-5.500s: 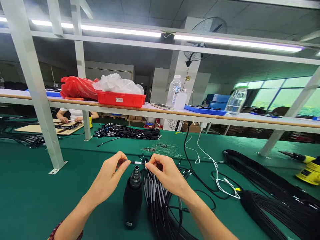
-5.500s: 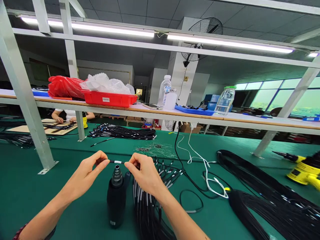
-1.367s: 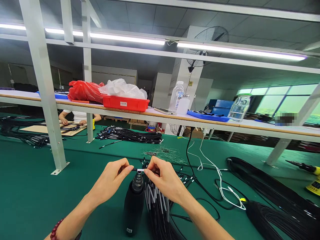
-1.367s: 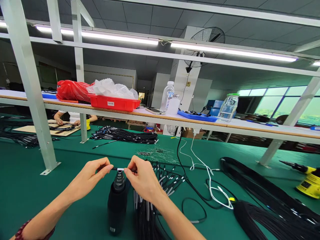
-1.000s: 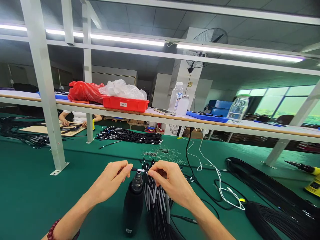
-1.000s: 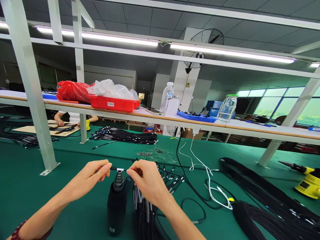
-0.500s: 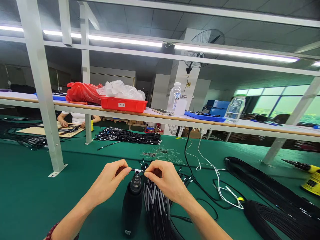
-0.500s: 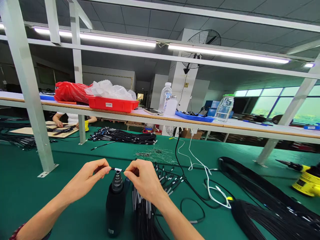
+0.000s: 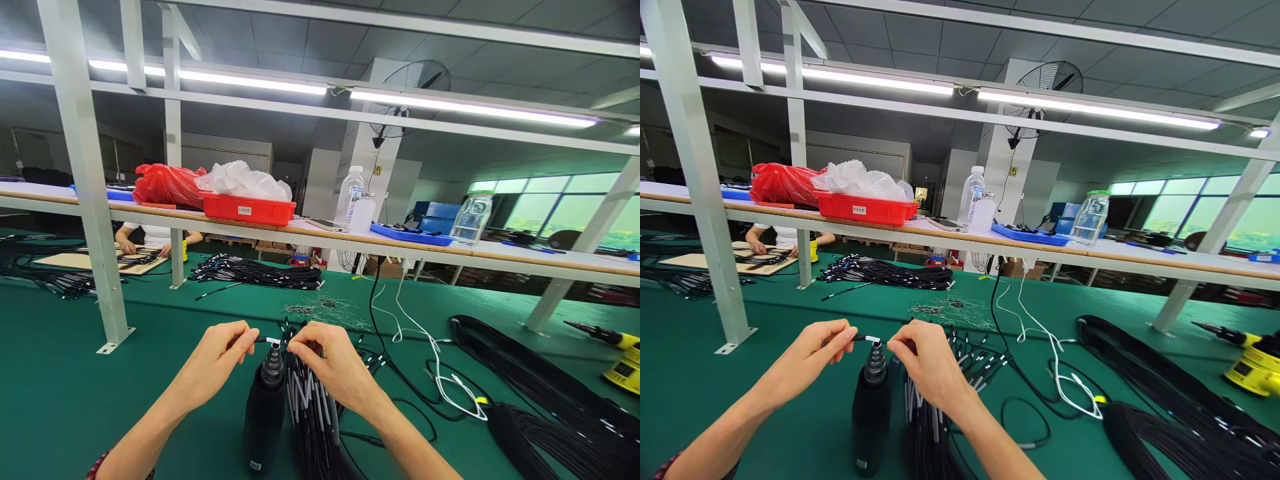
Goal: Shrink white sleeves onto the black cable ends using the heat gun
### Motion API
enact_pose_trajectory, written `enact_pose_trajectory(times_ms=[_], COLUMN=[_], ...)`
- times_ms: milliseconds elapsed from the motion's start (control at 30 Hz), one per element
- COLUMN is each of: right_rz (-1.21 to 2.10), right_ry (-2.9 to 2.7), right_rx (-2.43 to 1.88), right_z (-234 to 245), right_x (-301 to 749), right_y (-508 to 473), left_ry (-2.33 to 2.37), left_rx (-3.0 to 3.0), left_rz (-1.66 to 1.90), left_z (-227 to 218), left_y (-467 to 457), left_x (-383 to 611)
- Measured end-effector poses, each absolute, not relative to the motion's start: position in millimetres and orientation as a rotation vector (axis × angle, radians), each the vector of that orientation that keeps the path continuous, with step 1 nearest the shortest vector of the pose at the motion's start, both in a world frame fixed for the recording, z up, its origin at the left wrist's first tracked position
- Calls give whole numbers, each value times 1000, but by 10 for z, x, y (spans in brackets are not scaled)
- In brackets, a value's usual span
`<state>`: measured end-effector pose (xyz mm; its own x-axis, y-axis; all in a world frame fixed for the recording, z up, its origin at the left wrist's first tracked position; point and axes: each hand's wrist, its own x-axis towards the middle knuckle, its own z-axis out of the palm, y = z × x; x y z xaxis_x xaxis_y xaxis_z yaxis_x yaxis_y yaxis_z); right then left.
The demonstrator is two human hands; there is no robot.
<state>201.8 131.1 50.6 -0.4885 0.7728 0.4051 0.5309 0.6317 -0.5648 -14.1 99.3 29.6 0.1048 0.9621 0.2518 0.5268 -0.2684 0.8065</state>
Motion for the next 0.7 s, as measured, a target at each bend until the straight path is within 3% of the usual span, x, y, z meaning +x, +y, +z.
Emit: enact_pose_trajectory(times_ms=[700], right_rz=[496], right_ry=[-2225], right_rx=[-1005], right_z=[516], right_x=[2051], right_y=[1304], left_ry=[1323], left_rx=[1817], left_rz=[1072], left_z=[265], left_y=[1055], left_x=[-184])
